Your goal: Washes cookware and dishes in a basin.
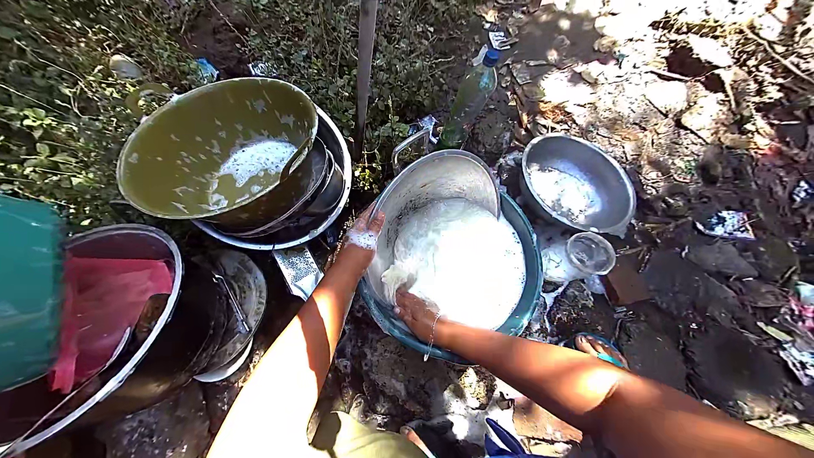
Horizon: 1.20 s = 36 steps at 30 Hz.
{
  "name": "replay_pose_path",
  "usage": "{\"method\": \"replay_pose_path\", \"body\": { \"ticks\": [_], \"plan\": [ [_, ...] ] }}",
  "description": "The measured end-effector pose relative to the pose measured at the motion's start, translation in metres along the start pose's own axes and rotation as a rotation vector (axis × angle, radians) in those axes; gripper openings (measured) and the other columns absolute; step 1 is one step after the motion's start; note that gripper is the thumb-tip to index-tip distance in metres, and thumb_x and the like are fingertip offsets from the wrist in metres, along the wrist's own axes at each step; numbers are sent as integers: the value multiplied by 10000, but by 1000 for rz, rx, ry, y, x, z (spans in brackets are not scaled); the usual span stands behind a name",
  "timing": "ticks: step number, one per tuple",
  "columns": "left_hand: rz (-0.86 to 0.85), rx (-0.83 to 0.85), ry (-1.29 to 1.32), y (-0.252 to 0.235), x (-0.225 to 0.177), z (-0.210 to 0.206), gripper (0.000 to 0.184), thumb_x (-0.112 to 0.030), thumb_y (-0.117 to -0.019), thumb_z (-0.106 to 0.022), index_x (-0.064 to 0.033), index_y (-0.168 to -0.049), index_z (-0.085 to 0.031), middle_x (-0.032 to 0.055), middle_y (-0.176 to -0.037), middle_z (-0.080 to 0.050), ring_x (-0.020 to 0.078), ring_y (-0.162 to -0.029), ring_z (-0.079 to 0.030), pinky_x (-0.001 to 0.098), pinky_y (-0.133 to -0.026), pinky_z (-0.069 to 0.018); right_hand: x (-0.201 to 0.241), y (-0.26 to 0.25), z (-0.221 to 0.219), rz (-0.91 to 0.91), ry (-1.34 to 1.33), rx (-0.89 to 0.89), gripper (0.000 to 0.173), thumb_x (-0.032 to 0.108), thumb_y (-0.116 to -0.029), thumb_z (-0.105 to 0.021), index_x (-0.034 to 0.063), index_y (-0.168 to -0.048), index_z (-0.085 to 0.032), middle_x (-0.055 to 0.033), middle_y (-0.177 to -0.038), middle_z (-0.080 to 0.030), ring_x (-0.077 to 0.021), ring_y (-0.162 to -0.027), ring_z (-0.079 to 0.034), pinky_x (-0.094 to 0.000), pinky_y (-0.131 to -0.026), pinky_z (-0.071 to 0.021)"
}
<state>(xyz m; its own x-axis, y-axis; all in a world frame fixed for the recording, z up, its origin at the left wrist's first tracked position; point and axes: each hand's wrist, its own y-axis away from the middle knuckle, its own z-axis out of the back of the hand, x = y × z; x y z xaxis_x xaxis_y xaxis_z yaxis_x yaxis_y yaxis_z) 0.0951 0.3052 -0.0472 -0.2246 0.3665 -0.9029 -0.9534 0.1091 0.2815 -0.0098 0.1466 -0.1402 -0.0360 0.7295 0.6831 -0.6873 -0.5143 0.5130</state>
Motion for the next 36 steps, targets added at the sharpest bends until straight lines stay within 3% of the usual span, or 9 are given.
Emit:
{"method": "replay_pose_path", "body": {
  "ticks": [3, 7, 13, 16, 20, 23, 26, 33, 36],
  "plan": [
    [-20, -17, 42, -11, 11, -4, 511, -343, -1106, -431, -117, -1564, -415, 112, -1589, -436, 206, -1467, -404, 441, -1216, -305, -1, -9, 6, 42, -47, -24, 567, 289, -1127, -268, -76, -1557, -332, -261, -1644, -290, -341, -1555, -253, -448, -1279, -183],
    [-28, -18, -67, -16, 14, -2, 515, -359, -1095, -464, -114, -1548, -439, 132, -1541, -493, 238, -1430, -459, 467, -1199, -338, 27, -71, 56, 51, -223, -404, 534, 232, -1113, -309, -118, -1509, -382, -322, -1590, -343, -397, -1517, -311, -479, -1261, -240],
    [22, -15, -139, -19, 7, -1, 499, -206, -1064, -538, -80, -1538, -446, 160, -1521, -507, 250, -1415, -476, 448, -1190, -357, 10, -109, 157, -605, -577, -835, 636, 393, -1114, -369, -68, -1550, -316, -353, -1608, -254, -465, -1509, -279, -556, -1218, -289],
    [32, -34, -156, -17, 7, -2, 489, -198, -1071, -519, -83, -1540, -443, 158, -1528, -498, 252, -1422, -468, 447, -1194, -349, 20, -108, 153, -683, -576, -750, 638, 385, -1109, -397, -39, -1571, -279, -334, -1612, -259, -451, -1500, -306, -546, -1202, -321],
    [15, -56, -183, -16, 6, -3, 481, -191, -1072, -511, -66, -1532, -448, 175, -1496, -527, 280, -1398, -492, 468, -1183, -357, 53, -95, 81, -386, -189, -435, 509, 164, -1062, -461, -83, -1500, -383, -328, -1493, -460, -434, -1389, -485, -551, -1138, -417],
    [-30, -61, -184, -14, 13, -2, 471, -179, -1068, -516, -36, -1514, -461, 193, -1485, -534, 284, -1399, -492, 468, -1184, -356, 57, -56, 36, -243, -26, -218, 517, 106, -1046, -449, -56, -1532, -377, -284, -1571, -388, -390, -1442, -434, -506, -1179, -376],
    [-63, -58, -79, -8, 9, -4, 480, -131, -1048, -532, -76, -1521, -471, 155, -1497, -532, 238, -1385, -505, 441, -1168, -384, 23, -25, 13, -169, 38, -173, 448, 129, -1047, -441, -18, -1467, -494, -252, -1512, -483, -380, -1377, -513, -536, -1138, -421],
    [-181, -63, -164, 11, -32, -1, 512, -65, -1005, -577, -169, -1504, -522, 80, -1521, -524, 197, -1391, -501, 427, -1155, -404, -15, -2, 27, -376, 154, -49, 566, 87, -991, -560, 95, -1543, -435, -227, -1508, -508, -425, -1380, -501, -647, -1092, -417],
    [-341, -82, -260, 32, -59, 6, 542, 1, -976, -571, -125, -1501, -523, 58, -1550, -503, 194, -1405, -491, 426, -1159, -392, -25, -9, 36, -482, 136, -16, 492, 171, -1031, -540, -32, -1476, -483, -271, -1512, -486, -447, -1414, -452, -647, -1134, -358]
  ]
}}
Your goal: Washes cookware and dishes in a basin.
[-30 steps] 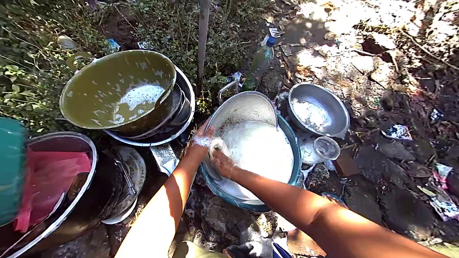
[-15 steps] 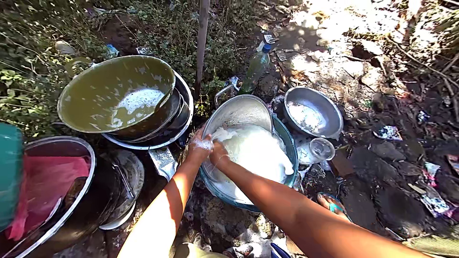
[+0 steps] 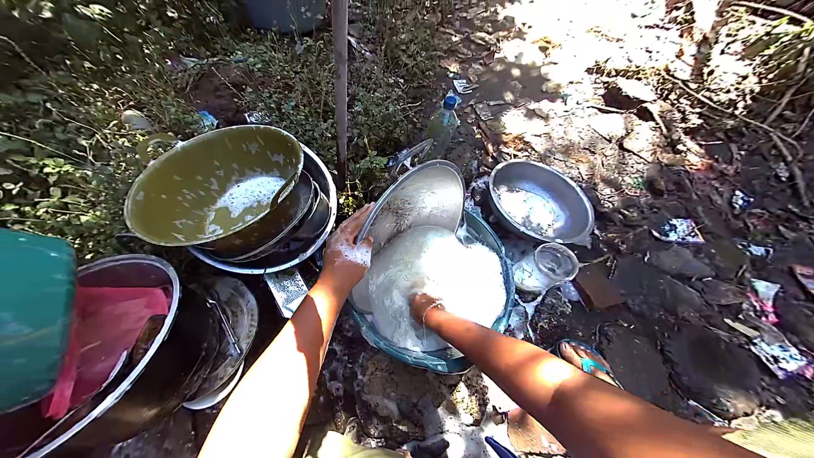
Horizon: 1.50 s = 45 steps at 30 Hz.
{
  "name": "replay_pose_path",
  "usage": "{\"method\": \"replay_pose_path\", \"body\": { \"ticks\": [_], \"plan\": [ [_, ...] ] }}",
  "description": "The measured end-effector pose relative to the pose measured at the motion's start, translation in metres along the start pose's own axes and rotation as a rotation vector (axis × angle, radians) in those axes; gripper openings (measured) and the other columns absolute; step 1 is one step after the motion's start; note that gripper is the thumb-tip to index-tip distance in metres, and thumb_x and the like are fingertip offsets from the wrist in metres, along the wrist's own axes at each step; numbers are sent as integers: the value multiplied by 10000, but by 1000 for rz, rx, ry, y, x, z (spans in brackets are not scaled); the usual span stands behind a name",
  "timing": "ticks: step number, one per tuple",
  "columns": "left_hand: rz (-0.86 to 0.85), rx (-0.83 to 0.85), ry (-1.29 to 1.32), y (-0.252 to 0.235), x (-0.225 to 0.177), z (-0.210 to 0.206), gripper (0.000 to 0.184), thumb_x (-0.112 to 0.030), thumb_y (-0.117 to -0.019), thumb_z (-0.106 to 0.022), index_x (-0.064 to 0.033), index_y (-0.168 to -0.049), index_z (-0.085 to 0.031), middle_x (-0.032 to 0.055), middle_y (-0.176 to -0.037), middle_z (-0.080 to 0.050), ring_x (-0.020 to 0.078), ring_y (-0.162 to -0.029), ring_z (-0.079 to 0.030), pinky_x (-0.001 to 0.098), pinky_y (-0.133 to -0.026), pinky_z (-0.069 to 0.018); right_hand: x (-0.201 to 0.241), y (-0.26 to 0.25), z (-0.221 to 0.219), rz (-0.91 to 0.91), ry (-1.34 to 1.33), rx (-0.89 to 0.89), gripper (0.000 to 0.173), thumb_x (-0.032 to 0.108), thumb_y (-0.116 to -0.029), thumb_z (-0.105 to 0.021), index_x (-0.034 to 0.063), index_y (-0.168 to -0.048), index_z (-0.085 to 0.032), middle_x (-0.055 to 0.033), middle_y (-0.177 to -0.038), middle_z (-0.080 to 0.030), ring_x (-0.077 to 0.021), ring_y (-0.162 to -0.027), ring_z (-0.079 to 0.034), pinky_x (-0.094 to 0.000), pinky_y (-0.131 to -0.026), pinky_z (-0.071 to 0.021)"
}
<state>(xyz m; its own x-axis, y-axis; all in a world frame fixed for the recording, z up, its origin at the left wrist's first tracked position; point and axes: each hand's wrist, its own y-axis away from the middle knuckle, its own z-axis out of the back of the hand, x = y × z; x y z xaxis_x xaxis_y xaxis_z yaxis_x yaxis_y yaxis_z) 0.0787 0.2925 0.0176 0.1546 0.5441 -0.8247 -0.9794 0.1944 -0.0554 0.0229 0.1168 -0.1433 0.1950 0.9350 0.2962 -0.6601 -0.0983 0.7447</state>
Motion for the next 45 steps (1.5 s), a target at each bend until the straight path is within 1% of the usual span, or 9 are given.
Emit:
{"method": "replay_pose_path", "body": {
  "ticks": [4, 9, 13, 16, 20, 27, 34, 42, 45],
  "plan": [
    [-262, -163, -111, 0, -25, 21, 536, 62, -913, -559, -71, -1430, -596, 86, -1494, -563, 187, -1391, -519, 387, -1154, -408, -24, 8, 27, -83, -502, -69, 575, 251, -1017, -632, -86, -1449, -455, -297, -1435, -530, -384, -1349, -524, -529, -1131, -410],
    [-432, -327, -230, 10, -42, 46, 493, 52, -909, -533, -54, -1380, -634, 106, -1439, -609, 178, -1337, -572, 349, -1135, -427, -45, 42, 89, 99, -1032, -158, 277, 213, -1052, -583, -16, -1196, -645, -105, -984, -666, -131, -829, -627, -321, -766, -543],
    [-513, -443, -186, 12, -46, 49, 410, 73, -918, -536, -14, -1290, -683, 151, -1369, -650, 170, -1327, -584, 282, -1136, -425, -65, 57, 125, 439, -1510, -118, 365, 295, -1107, -400, 21, -1289, -559, -100, -1008, -695, -192, -877, -688, -387, -796, -598],
    [-522, -485, -179, 13, -47, 44, 421, 77, -912, -530, -3, -1301, -672, 146, -1380, -644, 183, -1349, -566, 289, -1150, -412, -68, 58, 139, 553, -1672, -129, 279, 238, -1069, -454, 70, -1264, -563, -105, -1069, -707, -218, -930, -697, -403, -813, -601],
    [-533, -527, -185, 15, -48, 37, 423, 77, -911, -528, 9, -1306, -662, 142, -1375, -648, 167, -1349, -565, 266, -1148, -410, -63, 43, 149, 552, -1612, -364, 173, 74, -997, -513, 116, -1161, -550, -11, -858, -651, -115, -720, -638, -306, -648, -563],
    [-413, -449, -159, 12, -42, 30, 460, -12, -939, -539, -70, -1387, -622, 100, -1395, -634, 78, -1306, -569, 239, -1112, -424, -56, 28, 170, 404, -1216, -621, 384, 380, -1105, -392, 65, -1149, -607, 13, -774, -554, -64, -626, -524, -259, -589, -484],
    [-121, -361, 50, 7, -25, 34, 553, -130, -924, -628, -133, -1467, -522, 44, -1391, -609, 64, -1230, -596, 290, -1044, -507, -107, 103, 244, 421, -1162, -528, 560, 556, -1090, -264, 138, -985, -621, 31, -685, -604, -80, -559, -576, -268, -521, -518],
    [58, -383, 352, -9, -23, 14, 669, 24, -869, -574, -128, -1503, -425, -3, -1376, -567, 24, -1174, -591, 265, -982, -527, -244, 89, 210, -123, -970, -662, 280, 288, -1036, -540, 56, -1140, -658, -62, -860, -642, -140, -696, -597, -367, -652, -535],
    [46, -387, 399, -11, -15, 8, 644, 6, -870, -562, -126, -1488, -443, -4, -1348, -592, 41, -1145, -615, 280, -955, -545, -306, 48, 172, -151, -722, -536, 224, 87, -1022, -581, -28, -1201, -651, -213, -1139, -673, -293, -1026, -640, -516, -934, -506]
  ]
}}
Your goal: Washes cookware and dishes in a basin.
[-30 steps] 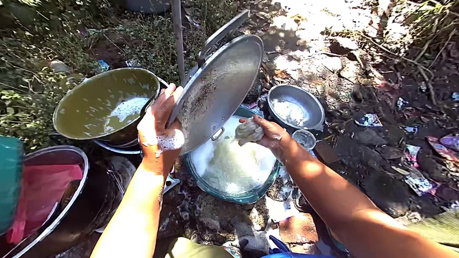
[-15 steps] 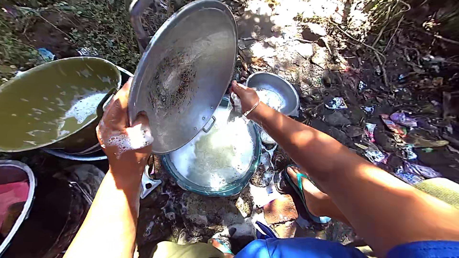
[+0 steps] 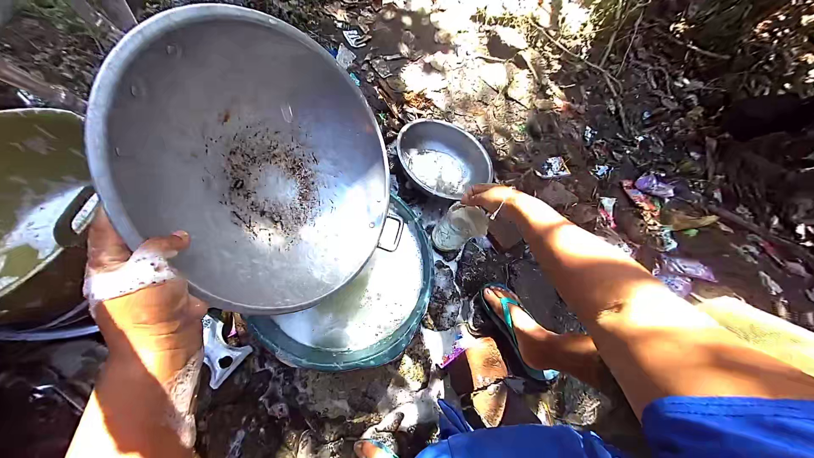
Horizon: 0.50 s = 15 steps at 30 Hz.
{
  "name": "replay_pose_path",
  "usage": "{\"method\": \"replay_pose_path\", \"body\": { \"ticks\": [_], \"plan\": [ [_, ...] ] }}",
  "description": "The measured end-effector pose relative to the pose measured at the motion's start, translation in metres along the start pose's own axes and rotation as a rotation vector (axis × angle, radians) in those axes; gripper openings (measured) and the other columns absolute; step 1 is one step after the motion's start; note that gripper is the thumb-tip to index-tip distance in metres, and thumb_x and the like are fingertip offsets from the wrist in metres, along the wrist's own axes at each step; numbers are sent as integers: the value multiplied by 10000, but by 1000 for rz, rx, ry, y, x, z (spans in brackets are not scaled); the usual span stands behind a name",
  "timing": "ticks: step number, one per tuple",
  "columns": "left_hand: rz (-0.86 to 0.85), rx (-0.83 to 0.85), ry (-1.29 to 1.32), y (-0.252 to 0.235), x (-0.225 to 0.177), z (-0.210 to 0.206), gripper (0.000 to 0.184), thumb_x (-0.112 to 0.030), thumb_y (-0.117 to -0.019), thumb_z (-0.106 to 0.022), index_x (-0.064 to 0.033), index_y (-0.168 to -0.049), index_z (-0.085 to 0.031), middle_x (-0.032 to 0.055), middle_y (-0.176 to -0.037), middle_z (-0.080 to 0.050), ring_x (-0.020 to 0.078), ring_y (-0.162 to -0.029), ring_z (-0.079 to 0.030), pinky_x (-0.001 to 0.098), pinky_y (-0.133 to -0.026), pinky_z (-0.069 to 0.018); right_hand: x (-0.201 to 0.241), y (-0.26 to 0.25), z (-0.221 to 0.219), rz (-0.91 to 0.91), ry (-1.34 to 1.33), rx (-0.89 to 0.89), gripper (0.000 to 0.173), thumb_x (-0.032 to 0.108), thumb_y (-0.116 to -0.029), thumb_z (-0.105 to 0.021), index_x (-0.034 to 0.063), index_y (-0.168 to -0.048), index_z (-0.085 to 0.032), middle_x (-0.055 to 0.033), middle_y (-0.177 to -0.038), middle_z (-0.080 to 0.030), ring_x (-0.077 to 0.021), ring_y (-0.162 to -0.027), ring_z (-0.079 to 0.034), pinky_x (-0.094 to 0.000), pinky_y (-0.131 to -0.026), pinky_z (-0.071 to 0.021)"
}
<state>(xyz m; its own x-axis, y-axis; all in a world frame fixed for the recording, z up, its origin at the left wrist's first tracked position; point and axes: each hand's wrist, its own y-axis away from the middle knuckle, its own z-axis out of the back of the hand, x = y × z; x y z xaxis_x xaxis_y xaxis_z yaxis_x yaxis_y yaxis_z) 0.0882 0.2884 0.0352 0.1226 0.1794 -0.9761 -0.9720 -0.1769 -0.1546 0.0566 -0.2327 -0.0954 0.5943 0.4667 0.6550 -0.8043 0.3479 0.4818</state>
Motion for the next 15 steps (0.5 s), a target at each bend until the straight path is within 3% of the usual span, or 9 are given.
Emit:
{"method": "replay_pose_path", "body": {
  "ticks": [1, 4, 5, 7, 9, 11, 15],
  "plan": [
    [-1, 3, 25, 1, 2, -1, 640, 18, -870, -558, -119, -1484, -445, -2, -1341, -596, 49, -1140, -620, 284, -950, -549, -17, -10, -3, 13, 73, -6, 203, 37, -997, -608, -45, -1174, -663, -251, -1170, -666, -355, -1094, -628, -572, -991, -470],
    [63, -15, 77, 8, 1, -11, 638, 70, -880, -536, -120, -1483, -443, -8, -1326, -611, 54, -1110, -643, 280, -920, -570, -56, -43, -17, -23, 373, 69, 184, 6, -961, -607, 6, -1097, -731, -234, -1090, -704, -397, -1035, -659, -620, -957, -487],
    [105, -15, 76, 10, 0, -14, 650, 68, -891, -538, -138, -1499, -436, -9, -1336, -612, 57, -1108, -650, 283, -908, -579, -70, -59, -25, -16, 507, 162, 196, 3, -961, -604, 17, -1103, -739, -225, -1073, -708, -389, -1002, -668, -614, -941, -500],
    [139, -1, 53, 14, 3, -18, 635, 41, -898, -546, -163, -1492, -452, -21, -1311, -627, 56, -1087, -658, 285, -886, -589, -79, -72, -41, 28, 801, 358, 243, 74, -969, -644, 21, -1194, -720, -236, -1177, -699, -414, -1128, -654, -646, -1014, -468],
    [151, 11, 16, 16, 7, -19, 608, 5, -905, -555, -170, -1481, -469, -30, -1275, -643, 45, -1058, -664, 271, -862, -592, -44, -46, -48, -7, 976, 470, 324, 150, -985, -650, -41, -1247, -660, -287, -1259, -649, -468, -1220, -598, -692, -1034, -420],
    [180, 17, 43, 17, 12, -18, 606, -2, -892, -559, -150, -1473, -466, -4, -1255, -650, 75, -1040, -679, 297, -843, -606, -14, -25, -56, -150, 982, 441, 387, 220, -1013, -619, -54, -1286, -630, -301, -1327, -612, -473, -1281, -561, -698, -1049, -404],
    [278, 2, 61, 22, 12, -24, 671, 19, -853, -550, -125, -1497, -431, 24, -1250, -651, 91, -1005, -688, 299, -811, -612, -8, -15, -78, -287, 913, 366, 427, 218, -1010, -606, -87, -1308, -599, -301, -1385, -576, -465, -1325, -532, -671, -1069, -408]
  ]
}}
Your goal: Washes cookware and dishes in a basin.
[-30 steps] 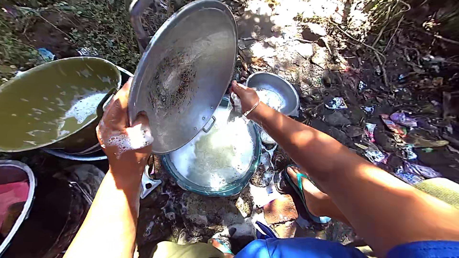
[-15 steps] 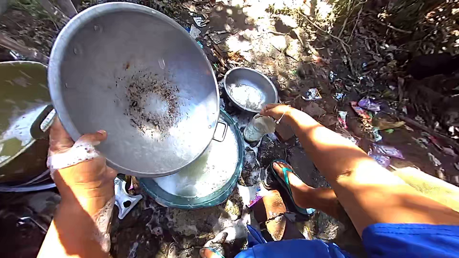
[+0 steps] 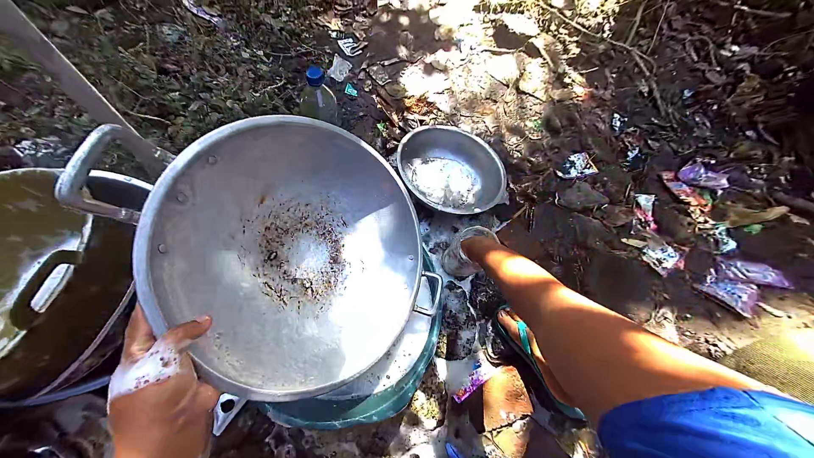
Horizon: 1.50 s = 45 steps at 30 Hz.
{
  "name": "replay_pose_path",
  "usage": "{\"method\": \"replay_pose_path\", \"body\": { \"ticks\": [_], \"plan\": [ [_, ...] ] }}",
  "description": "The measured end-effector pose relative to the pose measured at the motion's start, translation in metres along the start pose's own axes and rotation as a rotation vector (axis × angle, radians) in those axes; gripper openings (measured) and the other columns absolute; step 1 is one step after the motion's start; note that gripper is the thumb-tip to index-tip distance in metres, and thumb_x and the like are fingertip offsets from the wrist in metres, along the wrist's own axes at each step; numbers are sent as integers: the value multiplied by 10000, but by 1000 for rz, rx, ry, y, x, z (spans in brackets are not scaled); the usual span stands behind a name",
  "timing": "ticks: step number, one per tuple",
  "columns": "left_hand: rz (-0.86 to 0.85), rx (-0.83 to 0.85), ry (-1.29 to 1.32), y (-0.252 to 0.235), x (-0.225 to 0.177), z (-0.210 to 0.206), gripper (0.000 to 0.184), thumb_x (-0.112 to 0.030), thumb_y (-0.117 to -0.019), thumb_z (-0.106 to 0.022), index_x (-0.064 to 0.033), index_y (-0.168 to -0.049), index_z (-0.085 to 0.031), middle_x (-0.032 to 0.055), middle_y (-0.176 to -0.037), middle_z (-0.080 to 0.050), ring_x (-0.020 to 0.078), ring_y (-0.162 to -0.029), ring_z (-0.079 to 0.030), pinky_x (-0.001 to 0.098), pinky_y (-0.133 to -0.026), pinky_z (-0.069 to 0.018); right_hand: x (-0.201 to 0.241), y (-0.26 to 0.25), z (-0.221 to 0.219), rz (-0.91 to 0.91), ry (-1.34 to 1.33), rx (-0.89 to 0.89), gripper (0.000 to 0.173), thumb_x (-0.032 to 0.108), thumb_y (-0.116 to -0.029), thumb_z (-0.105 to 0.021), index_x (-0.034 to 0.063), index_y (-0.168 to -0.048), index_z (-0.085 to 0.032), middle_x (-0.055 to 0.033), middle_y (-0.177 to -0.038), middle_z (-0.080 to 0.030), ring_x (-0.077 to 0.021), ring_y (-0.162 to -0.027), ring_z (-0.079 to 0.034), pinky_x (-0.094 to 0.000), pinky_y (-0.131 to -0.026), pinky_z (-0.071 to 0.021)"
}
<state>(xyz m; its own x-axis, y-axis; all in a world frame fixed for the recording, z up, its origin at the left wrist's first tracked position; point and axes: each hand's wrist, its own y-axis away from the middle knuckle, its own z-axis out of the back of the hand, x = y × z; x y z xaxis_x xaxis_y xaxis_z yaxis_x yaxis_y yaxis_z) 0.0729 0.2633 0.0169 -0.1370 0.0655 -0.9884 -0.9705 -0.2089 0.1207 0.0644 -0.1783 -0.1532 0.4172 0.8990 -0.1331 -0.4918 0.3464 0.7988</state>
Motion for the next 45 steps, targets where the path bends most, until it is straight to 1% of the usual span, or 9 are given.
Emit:
{"method": "replay_pose_path", "body": {
  "ticks": [9, 12, 15, 19, 24, 28, 33, 39, 45],
  "plan": [
    [251, 19, 174, 12, 3, -51, 654, 99, -882, -515, -116, -1496, -453, 105, -1252, -652, 165, -998, -707, 353, -777, -624, -30, -17, 17, 325, 146, 25, 333, 117, -995, -621, -122, -1227, -635, -341, -1293, -608, -503, -1262, -555, -677, -1068, -394],
    [292, 39, 171, 11, 8, -55, 649, 90, -901, -532, -137, -1504, -455, 105, -1291, -625, 166, -1034, -686, 364, -803, -610, -36, 50, 59, 291, -159, -70, 298, 22, -1036, -549, -51, -1313, -634, -284, -1348, -608, -416, -1318, -543, -548, -1147, -366],
    [299, 62, 186, 8, 19, -55, 692, 92, -897, -533, -171, -1531, -442, 110, -1367, -602, 191, -1109, -671, 402, -851, -601, -68, 80, 96, 390, -311, -239, 269, -22, -1010, -555, 10, -1222, -718, -232, -1162, -708, -363, -1076, -680, -547, -1000, -510],
    [335, 83, 198, 5, 25, -56, 686, 71, -921, -537, -214, -1537, -439, 115, -1383, -591, 222, -1146, -655, 446, -884, -585, -60, 166, 152, 593, -680, -180, 272, 25, -1024, -464, 31, -1198, -672, -95, -949, -696, -145, -746, -650, -329, -707, -565],
    [352, 102, 235, 9, 33, -53, 708, 67, -926, -535, -246, -1551, -424, 115, -1415, -579, 248, -1189, -637, 493, -906, -576, 31, 159, 115, 697, -717, -581, 347, 7, -985, -502, 12, -1318, -601, -152, -1231, -631, -199, -1002, -644, -393, -876, -553],
    [328, 140, 259, 13, 35, -53, 688, 60, -935, -526, -216, -1555, -415, 124, -1414, -575, 244, -1201, -624, 476, -934, -563, 119, 73, 16, 489, -268, -668, 591, 350, -1048, -523, 31, -1539, -440, -293, -1650, -238, -459, -1549, -179, -648, -1243, -145],
    [324, 99, 219, 14, 48, -52, 649, 25, -952, -522, -196, -1554, -417, 126, -1393, -587, 230, -1199, -618, 458, -964, -544, 249, 137, -38, 771, -657, -505, 584, 273, -1118, -314, -69, -1586, -244, -286, -1622, -316, -352, -1528, -314, -444, -1271, -239],
    [293, 111, 212, 17, 38, -43, 552, -88, -1036, -549, -154, -1562, -396, 129, -1462, -546, 217, -1275, -582, 431, -1041, -509, 145, 172, -74, 854, -417, -401, 566, 453, -986, -572, -39, -1244, -675, -232, -1398, -584, -355, -1321, -545, -503, -1126, -427],
    [311, 127, 236, 20, 40, -41, 591, -9, -1002, -527, -150, -1561, -397, 116, -1475, -534, 189, -1274, -579, 392, -1030, -514, 83, 81, -12, 499, 24, -652, 690, 314, -1036, -514, 27, -1615, -272, -300, -1668, -176, -436, -1569, -138, -596, -1271, -78]
  ]
}}
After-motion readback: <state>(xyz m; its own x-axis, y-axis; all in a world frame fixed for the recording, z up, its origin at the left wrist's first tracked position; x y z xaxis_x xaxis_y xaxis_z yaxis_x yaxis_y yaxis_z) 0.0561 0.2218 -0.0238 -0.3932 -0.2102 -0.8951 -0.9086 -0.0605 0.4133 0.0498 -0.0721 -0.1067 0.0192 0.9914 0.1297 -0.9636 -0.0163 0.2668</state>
